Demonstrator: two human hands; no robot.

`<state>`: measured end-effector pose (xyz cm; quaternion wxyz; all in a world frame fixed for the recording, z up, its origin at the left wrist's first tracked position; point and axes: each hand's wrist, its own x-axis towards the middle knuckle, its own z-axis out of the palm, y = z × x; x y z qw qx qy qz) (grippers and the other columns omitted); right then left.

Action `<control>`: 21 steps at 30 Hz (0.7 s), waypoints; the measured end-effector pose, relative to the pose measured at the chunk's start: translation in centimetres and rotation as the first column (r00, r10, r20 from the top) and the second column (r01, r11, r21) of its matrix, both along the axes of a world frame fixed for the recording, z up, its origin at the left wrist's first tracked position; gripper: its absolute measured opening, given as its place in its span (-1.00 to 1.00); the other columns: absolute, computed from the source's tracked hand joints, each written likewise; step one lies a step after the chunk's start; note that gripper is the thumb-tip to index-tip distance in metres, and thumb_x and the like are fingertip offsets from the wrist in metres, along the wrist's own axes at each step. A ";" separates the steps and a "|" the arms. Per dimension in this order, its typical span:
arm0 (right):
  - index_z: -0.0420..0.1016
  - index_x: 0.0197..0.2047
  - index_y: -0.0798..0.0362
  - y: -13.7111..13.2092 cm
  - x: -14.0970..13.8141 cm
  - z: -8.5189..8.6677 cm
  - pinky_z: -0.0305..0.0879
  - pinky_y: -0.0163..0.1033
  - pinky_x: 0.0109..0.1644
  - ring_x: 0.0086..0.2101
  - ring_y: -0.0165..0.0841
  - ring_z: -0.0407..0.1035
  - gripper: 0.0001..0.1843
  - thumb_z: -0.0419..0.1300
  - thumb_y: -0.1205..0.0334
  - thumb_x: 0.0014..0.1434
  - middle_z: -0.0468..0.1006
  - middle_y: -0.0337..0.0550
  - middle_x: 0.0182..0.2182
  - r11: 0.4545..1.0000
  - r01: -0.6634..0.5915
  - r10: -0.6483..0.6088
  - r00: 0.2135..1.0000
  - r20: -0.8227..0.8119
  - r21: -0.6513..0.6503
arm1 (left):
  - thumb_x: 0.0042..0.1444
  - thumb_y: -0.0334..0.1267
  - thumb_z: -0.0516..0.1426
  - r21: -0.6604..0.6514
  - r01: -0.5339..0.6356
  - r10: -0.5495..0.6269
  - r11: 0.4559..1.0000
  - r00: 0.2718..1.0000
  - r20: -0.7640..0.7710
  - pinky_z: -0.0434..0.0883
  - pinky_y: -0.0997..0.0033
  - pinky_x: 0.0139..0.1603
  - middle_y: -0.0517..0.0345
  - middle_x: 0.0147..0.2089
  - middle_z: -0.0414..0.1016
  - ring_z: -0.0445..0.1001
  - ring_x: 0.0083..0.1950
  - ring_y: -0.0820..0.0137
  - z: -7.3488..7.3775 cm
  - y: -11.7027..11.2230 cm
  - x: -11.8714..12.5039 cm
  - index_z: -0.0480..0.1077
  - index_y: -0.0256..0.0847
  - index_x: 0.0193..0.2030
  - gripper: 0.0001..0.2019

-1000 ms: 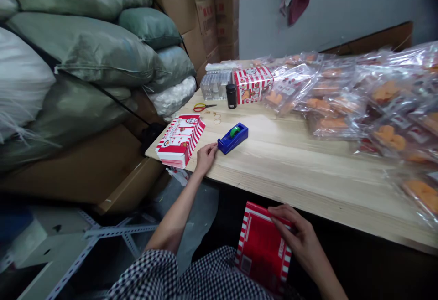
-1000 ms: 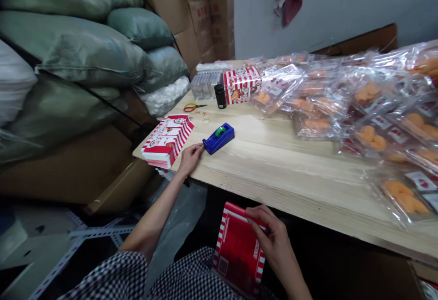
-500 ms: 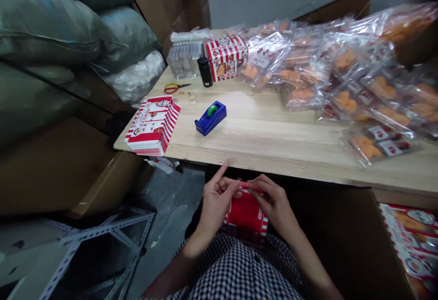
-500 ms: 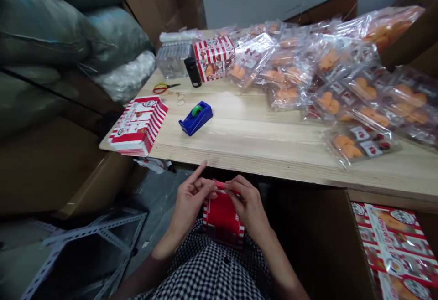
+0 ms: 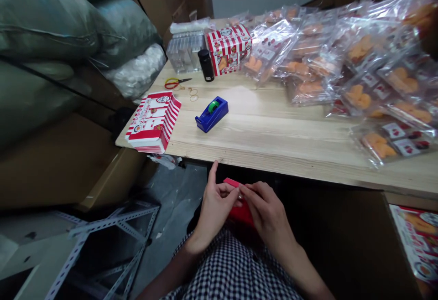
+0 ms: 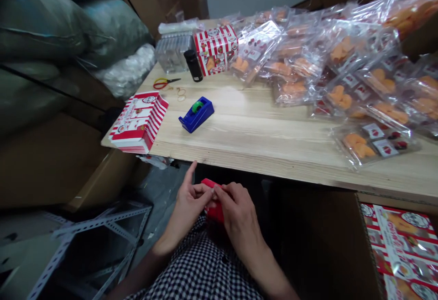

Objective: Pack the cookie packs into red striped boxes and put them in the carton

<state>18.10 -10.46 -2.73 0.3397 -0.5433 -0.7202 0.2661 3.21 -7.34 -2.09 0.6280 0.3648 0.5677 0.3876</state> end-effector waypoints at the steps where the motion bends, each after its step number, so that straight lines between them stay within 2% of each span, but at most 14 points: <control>1: 0.49 0.10 0.01 0.1 0.0 0.1 0.42 -0.09 -0.16 -0.20 -0.22 0.38 -0.68 0.01 0.36 0.40 0.46 -0.02 -0.21 1.000 -0.003 0.003 1.000 0.001 -0.011 | 0.11 -0.19 0.29 -0.004 0.018 -0.018 1.000 1.000 -0.022 0.53 0.45 -0.33 0.28 -0.43 0.54 0.54 -0.44 0.44 -0.1 0.0 -0.2 -0.31 -0.04 0.52 0.01; 4: 0.54 0.03 -0.01 0.2 0.3 0.1 0.43 -0.10 -0.16 -0.20 -0.25 0.38 -0.69 0.02 0.37 0.39 0.45 -0.05 -0.20 0.998 0.004 -0.005 1.000 -0.028 -0.059 | 0.13 -0.10 0.27 0.048 0.125 -0.110 0.991 0.965 -0.237 0.46 0.46 -0.40 0.32 -0.49 0.50 0.46 -0.53 0.46 -0.6 0.1 -1.2 -0.19 -0.05 0.51 -0.06; 6: 0.55 0.03 -0.02 0.1 0.5 0.0 0.43 -0.12 -0.15 -0.19 -0.26 0.40 -0.69 0.03 0.38 0.38 0.45 -0.06 -0.19 0.997 -0.002 -0.005 0.997 -0.082 -0.079 | 0.09 -0.04 0.30 0.104 0.221 -0.146 0.970 0.866 -0.479 0.42 0.42 -0.38 0.35 -0.54 0.42 0.39 -0.55 0.45 -0.9 0.4 -2.1 0.06 -0.07 0.45 -0.16; 8: 0.55 0.05 -0.04 0.1 0.8 -0.1 0.44 -0.13 -0.14 -0.18 -0.27 0.41 -0.69 0.06 0.38 0.37 0.45 -0.07 -0.18 0.996 -0.017 0.004 0.988 -0.158 -0.084 | 0.03 -0.03 0.34 0.175 0.302 -0.124 0.937 0.758 -0.641 0.44 0.35 -0.26 0.25 -0.43 0.46 0.44 -0.41 0.39 -1.3 0.9 -2.8 0.28 -0.08 0.34 -0.27; 9: 0.55 0.05 -0.05 0.0 0.9 -0.1 0.44 -0.13 -0.13 -0.17 -0.28 0.42 -0.70 0.08 0.37 0.37 0.46 -0.07 -0.18 0.996 -0.028 0.011 0.980 -0.199 -0.085 | 0.01 -0.04 0.35 0.215 0.341 -0.120 0.915 0.741 -0.661 0.44 0.31 -0.16 0.17 -0.30 0.51 0.49 -0.28 0.34 -1.4 1.1 -3.1 0.35 -0.08 0.29 -0.32; 10: 0.55 0.05 -0.06 0.0 1.1 -0.1 0.44 -0.14 -0.13 -0.16 -0.28 0.43 -0.70 0.09 0.37 0.36 0.46 -0.08 -0.17 0.996 -0.034 0.012 0.970 -0.241 -0.086 | 0.01 -0.07 0.36 0.248 0.378 -0.142 0.892 0.755 -0.640 0.44 0.29 -0.07 0.11 -0.17 0.53 0.51 -0.15 0.30 -1.5 1.4 -3.3 0.40 -0.07 0.23 -0.38; 12: 0.58 0.03 -0.09 -0.2 1.5 -0.1 0.44 -0.16 -0.11 -0.13 -0.29 0.44 -0.71 0.11 0.35 0.35 0.48 -0.09 -0.14 0.993 -0.029 -0.009 0.946 -0.323 -0.113 | 0.05 -0.13 0.34 0.258 0.455 -0.286 0.852 0.818 -0.498 0.44 0.29 0.00 0.07 -0.03 0.54 0.51 -0.03 0.28 -1.5 2.0 -3.3 0.47 -0.10 0.13 -0.52; 13: 0.59 0.00 -0.11 -0.4 1.8 -0.1 0.44 -0.16 -0.09 -0.12 -0.29 0.45 -0.73 0.13 0.33 0.35 0.49 -0.10 -0.13 0.989 -0.017 -0.037 0.932 -0.361 -0.144 | 0.08 -0.16 0.33 0.238 0.492 -0.374 0.838 0.834 -0.406 0.46 0.31 -0.03 0.07 -0.06 0.57 0.53 -0.05 0.29 -1.3 2.3 -3.2 0.49 -0.13 0.07 -0.60; 15: 0.60 -0.03 -0.13 -0.9 2.5 -0.2 0.43 -0.15 -0.03 -0.09 -0.28 0.47 -0.77 0.20 0.29 0.31 0.53 -0.13 -0.11 0.974 0.057 -0.147 0.894 -0.424 -0.220 | 0.11 -0.20 0.31 0.203 0.543 -0.477 0.815 0.827 -0.299 0.49 0.34 -0.11 0.11 -0.16 0.61 0.56 -0.15 0.32 -0.1 2.4 -2.8 0.52 -0.17 -0.04 -0.72; 16: 0.60 -0.01 -0.15 -1.3 2.9 -0.3 0.42 -0.13 0.03 -0.06 -0.27 0.47 -0.77 0.26 0.27 0.28 0.54 -0.14 -0.07 0.960 0.114 -0.221 0.866 -0.449 -0.254 | 0.12 -0.21 0.30 0.213 0.555 -0.483 0.804 0.819 -0.310 0.50 0.35 -0.13 0.12 -0.18 0.62 0.57 -0.17 0.32 0.8 2.3 -2.6 0.52 -0.17 -0.07 -0.76; 18: 0.53 0.10 -0.19 -2.4 4.1 -0.2 0.34 -0.07 0.18 0.03 -0.23 0.44 -0.60 0.36 0.21 0.19 0.53 -0.14 0.02 0.919 0.249 -0.377 0.781 -0.498 -0.305 | 0.13 -0.26 0.29 0.314 0.560 -0.417 0.767 0.806 -0.420 0.52 0.33 -0.07 0.15 -0.13 0.63 0.59 -0.14 0.32 3.1 1.7 -2.4 0.53 -0.11 -0.08 -0.80; 20: 0.43 0.22 -0.21 -3.7 5.4 0.2 0.26 -0.02 0.27 0.09 -0.21 0.41 -0.43 0.40 0.15 0.15 0.51 -0.13 0.09 0.861 0.366 -0.507 0.669 -0.543 -0.352 | 0.16 -0.33 0.26 0.492 0.534 -0.282 0.687 0.821 -0.496 0.54 0.32 -0.03 0.19 -0.07 0.64 0.60 -0.11 0.33 5.1 1.1 -2.5 0.52 -0.02 -0.03 -0.76; 21: 0.39 0.24 -0.20 -4.3 6.0 0.5 0.26 -0.01 0.27 0.09 -0.21 0.41 -0.41 0.39 0.11 0.16 0.52 -0.11 0.09 0.836 0.389 -0.548 0.612 -0.570 -0.386 | 0.17 -0.37 0.24 0.594 0.495 -0.199 0.634 0.847 -0.493 0.55 0.28 0.00 0.20 -0.02 0.63 0.60 -0.06 0.31 5.8 1.0 -2.6 0.50 0.01 0.00 -0.72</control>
